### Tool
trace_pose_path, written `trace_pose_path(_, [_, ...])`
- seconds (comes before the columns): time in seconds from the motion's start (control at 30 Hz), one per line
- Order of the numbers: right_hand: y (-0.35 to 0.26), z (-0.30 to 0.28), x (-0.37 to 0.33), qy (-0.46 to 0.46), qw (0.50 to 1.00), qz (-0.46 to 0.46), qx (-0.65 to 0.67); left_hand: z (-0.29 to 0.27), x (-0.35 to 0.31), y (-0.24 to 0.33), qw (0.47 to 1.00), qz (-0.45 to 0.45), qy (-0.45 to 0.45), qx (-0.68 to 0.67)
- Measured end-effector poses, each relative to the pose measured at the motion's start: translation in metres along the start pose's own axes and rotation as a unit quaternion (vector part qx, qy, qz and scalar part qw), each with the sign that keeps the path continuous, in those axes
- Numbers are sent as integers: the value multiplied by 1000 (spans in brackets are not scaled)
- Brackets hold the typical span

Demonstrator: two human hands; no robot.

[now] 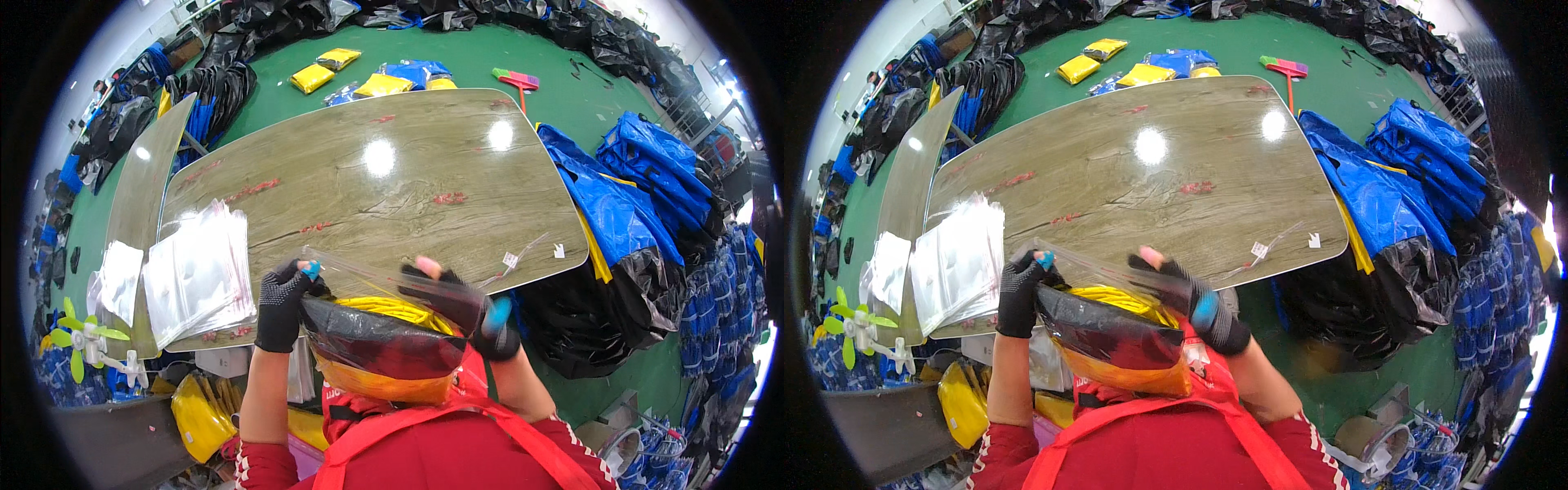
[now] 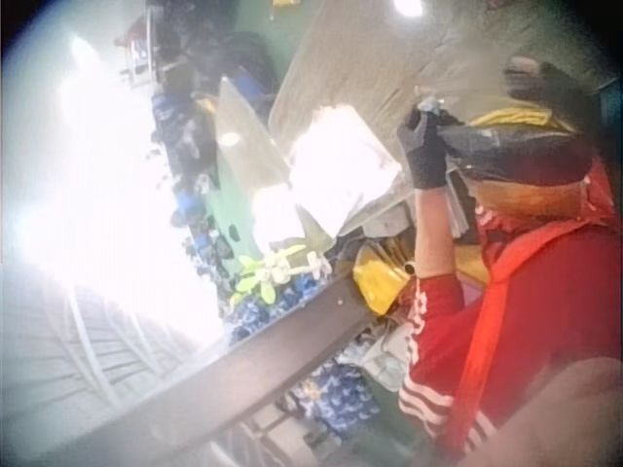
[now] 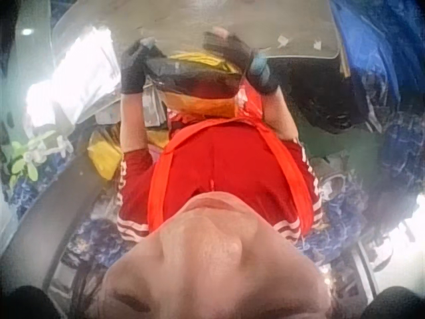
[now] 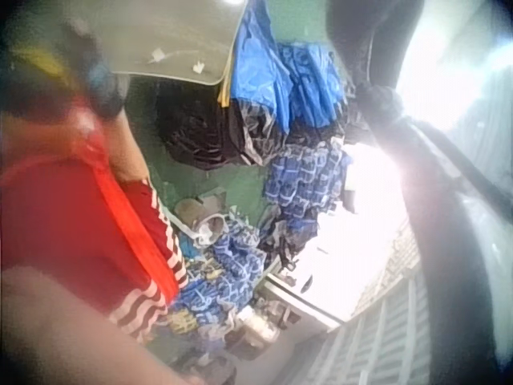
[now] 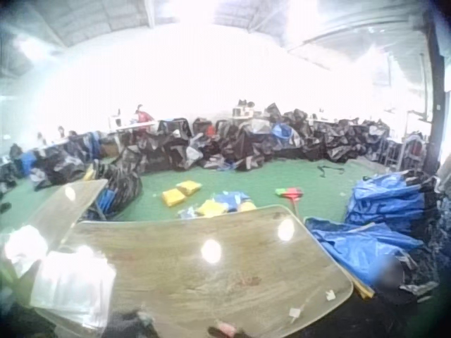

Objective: The person folds yellow and blue waterproof bags on a table, then places each folded bag into a clear plastic bag and seals it. The process is repeated for multiple bags of both colors.

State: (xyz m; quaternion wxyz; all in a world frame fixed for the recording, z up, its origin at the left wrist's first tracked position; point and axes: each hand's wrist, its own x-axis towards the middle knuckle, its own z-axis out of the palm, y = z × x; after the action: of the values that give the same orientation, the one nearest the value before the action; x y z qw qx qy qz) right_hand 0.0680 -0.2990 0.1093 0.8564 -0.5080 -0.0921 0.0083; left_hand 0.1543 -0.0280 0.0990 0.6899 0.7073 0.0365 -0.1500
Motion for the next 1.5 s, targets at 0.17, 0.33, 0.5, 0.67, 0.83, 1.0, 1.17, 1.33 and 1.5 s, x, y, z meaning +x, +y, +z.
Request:
trace_pose_path(0.17, [-17,1,-26,182,949,33,-254,12,-33,35,979,195,41,38])
trace_pose_path(0.33, [-80,28,15,162,889,-319,-286,16,-45,77,844,465,247,103])
trace_pose_path(0.5, [-100,42,22,136,812,-373,-428,27,-38,100,825,406,341,197])
trace_pose_path(0.67, [-114,48,9,209,894,-269,-292,18,-51,104,942,285,166,71])
trace_pose_path(0.83, [-45,-31,52,87,906,-5,-415,19,33,28,991,101,-87,-23])
trace_pose_path(1.0, [60,-88,95,276,768,-20,-577,20,84,-50,974,-16,-57,-219])
trace_pose_path(1.17, [28,-4,137,-131,655,-311,-676,17,80,-36,979,20,-82,-184])
trace_pose_path(1.33, [39,11,169,-205,661,-205,-692,10,73,-20,955,251,-76,137])
trace_pose_path(1.5, [30,-15,182,-256,602,-219,-724,1,68,-29,943,259,-146,152])
